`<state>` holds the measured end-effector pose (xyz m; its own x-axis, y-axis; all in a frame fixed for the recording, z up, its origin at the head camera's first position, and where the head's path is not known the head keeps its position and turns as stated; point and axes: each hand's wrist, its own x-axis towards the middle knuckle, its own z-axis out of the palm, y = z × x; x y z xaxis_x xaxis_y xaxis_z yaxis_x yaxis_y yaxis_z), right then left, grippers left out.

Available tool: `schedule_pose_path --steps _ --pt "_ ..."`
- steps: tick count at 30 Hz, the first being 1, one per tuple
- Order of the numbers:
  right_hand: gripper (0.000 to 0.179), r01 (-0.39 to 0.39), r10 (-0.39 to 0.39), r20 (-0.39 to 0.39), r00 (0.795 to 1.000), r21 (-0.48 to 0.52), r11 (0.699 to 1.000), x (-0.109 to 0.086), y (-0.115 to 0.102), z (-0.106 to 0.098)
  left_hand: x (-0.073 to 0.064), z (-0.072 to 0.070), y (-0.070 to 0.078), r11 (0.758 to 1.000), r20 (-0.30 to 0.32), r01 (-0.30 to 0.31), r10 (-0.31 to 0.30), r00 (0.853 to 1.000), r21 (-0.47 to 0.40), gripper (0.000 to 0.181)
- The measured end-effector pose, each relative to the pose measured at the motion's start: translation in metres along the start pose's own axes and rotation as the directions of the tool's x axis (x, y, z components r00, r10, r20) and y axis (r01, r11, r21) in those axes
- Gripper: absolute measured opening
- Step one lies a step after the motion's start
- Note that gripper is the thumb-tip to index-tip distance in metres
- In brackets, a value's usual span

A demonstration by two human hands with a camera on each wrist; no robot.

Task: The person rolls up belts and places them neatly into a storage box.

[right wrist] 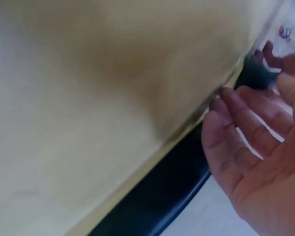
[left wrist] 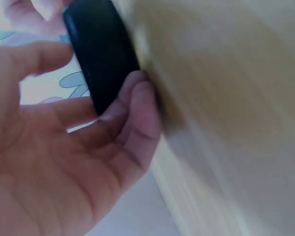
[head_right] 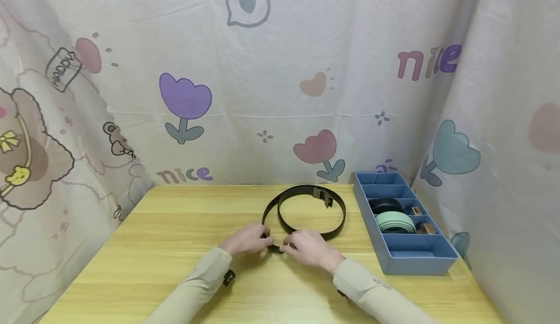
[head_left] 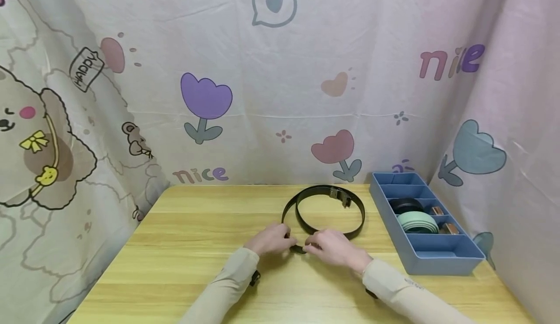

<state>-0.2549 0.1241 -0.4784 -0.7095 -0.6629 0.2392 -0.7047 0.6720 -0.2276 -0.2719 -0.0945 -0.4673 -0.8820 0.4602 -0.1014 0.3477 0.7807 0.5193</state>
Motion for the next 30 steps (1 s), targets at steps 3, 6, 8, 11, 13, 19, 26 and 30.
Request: schedule_pose_path --steps 3,6,8,11,13,19,26,30 --pt "0.007 0.043 -0.043 0.005 0.999 0.004 0.999 -0.001 -0.003 0.002 -0.001 -0.001 0.001 1.0 0.016 -0.02 0.019 1.0 0.022 0.019" --pt "0.005 0.029 -0.029 -0.004 1.0 -0.022 0.999 -0.002 0.0 0.005 -0.002 0.001 0.001 0.994 0.013 -0.072 0.071 0.997 0.087 0.013" --pt "0.008 0.004 -0.004 0.002 1.0 -0.006 1.0 -0.002 0.003 0.005 -0.003 0.004 0.002 0.976 -0.018 -0.116 0.121 0.992 0.186 0.01" --pt "0.011 -0.028 0.027 0.024 0.999 0.057 0.998 0.0 0.007 0.005 -0.006 0.009 0.005 0.928 -0.084 -0.152 0.191 0.978 0.34 0.008" --pt "0.01 -0.04 0.038 0.03 0.999 0.094 0.995 0.001 0.009 0.004 -0.006 0.011 0.007 0.901 -0.11 -0.158 0.219 0.969 0.405 0.008" --pt "0.007 -0.079 0.077 0.017 0.997 0.123 0.989 0.001 0.004 0.005 -0.004 0.014 0.012 0.903 -0.054 -0.224 0.261 0.964 0.366 0.007" --pt "0.012 -0.017 0.016 0.019 1.0 0.079 0.997 0.003 0.002 0.004 -0.004 0.015 0.015 0.892 0.003 -0.344 0.359 0.933 0.292 0.007" --pt "0.01 0.062 -0.065 0.047 0.997 0.044 0.997 0.007 0.002 0.002 0.0 0.015 0.014 0.899 0.002 -0.352 0.364 0.932 0.261 0.008"
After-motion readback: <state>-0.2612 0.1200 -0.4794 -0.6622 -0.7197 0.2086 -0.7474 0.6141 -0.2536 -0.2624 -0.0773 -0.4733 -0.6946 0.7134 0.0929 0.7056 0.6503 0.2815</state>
